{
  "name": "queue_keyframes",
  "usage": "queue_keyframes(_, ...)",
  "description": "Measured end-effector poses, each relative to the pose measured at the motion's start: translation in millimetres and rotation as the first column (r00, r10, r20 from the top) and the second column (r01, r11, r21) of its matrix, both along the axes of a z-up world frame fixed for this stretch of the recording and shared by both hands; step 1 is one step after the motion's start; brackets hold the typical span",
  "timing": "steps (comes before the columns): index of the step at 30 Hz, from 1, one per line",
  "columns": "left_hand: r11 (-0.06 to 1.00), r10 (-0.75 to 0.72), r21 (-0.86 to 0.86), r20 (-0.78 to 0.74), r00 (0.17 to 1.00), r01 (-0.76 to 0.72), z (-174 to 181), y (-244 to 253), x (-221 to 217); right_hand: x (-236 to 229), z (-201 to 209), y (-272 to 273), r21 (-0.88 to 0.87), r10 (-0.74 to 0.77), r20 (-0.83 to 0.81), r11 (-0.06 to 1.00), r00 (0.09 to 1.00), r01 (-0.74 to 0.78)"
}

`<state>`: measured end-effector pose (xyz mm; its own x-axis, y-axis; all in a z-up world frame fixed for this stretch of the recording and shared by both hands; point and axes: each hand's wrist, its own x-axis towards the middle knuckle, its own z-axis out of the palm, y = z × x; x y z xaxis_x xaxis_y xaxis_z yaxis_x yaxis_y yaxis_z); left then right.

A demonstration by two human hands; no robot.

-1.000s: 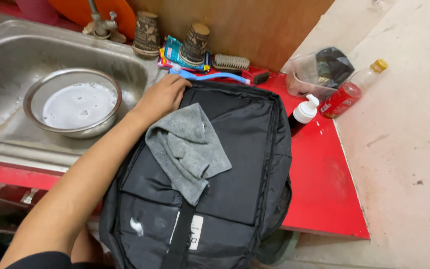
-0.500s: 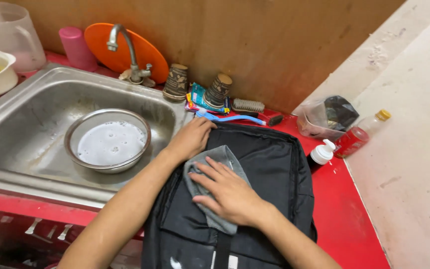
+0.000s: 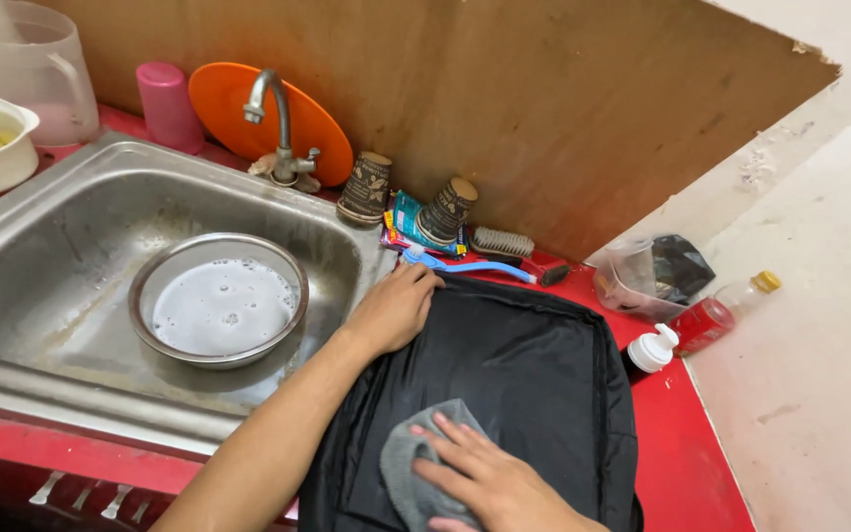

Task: Cleaning the exterior surface of a black backpack using foam cleaner, a brush, and a cloth.

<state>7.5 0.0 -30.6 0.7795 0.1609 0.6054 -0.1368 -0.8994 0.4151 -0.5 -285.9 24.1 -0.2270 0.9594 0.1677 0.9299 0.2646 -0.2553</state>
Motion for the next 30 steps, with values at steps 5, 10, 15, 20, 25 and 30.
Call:
queue_keyframes(5,0.999,0.041,0.014,-0.075,0.996,-0.04,1.0,2.0,4.7,86.5,-10.2,-14.1,0.124,-0.342,0.141,0.937,0.929,0.326)
queue_keyframes(10,0.998,0.048,0.041,-0.105,0.993,-0.044,-0.1,1.7,4.3,122.0,-53.2,40.9,0.132,-0.479,0.026,0.872,0.877,0.472)
queue_keyframes(15,1.0,0.026,0.015,-0.104,0.994,-0.025,4.0,1.5,4.2,-2.4,12.1,23.2,0.069,-0.161,-0.075,0.984,0.984,0.166)
queue_keyframes(20,1.0,0.008,0.001,-0.073,0.997,-0.008,2.4,0.2,0.5,-19.8,-0.1,-44.0,-0.163,-0.013,-0.345,0.986,0.938,-0.046)
queue_keyframes(25,1.0,0.018,0.018,-0.084,0.996,-0.016,1.3,-0.6,1.6,-3.8,46.0,-68.3,-0.196,-0.291,-0.394,0.953,0.872,0.23)
queue_keyframes(30,0.998,0.039,0.048,-0.15,0.988,-0.032,12.2,-4.9,-5.8,53.8,19.0,6.7,0.137,-0.43,-0.297,0.865,0.853,0.483)
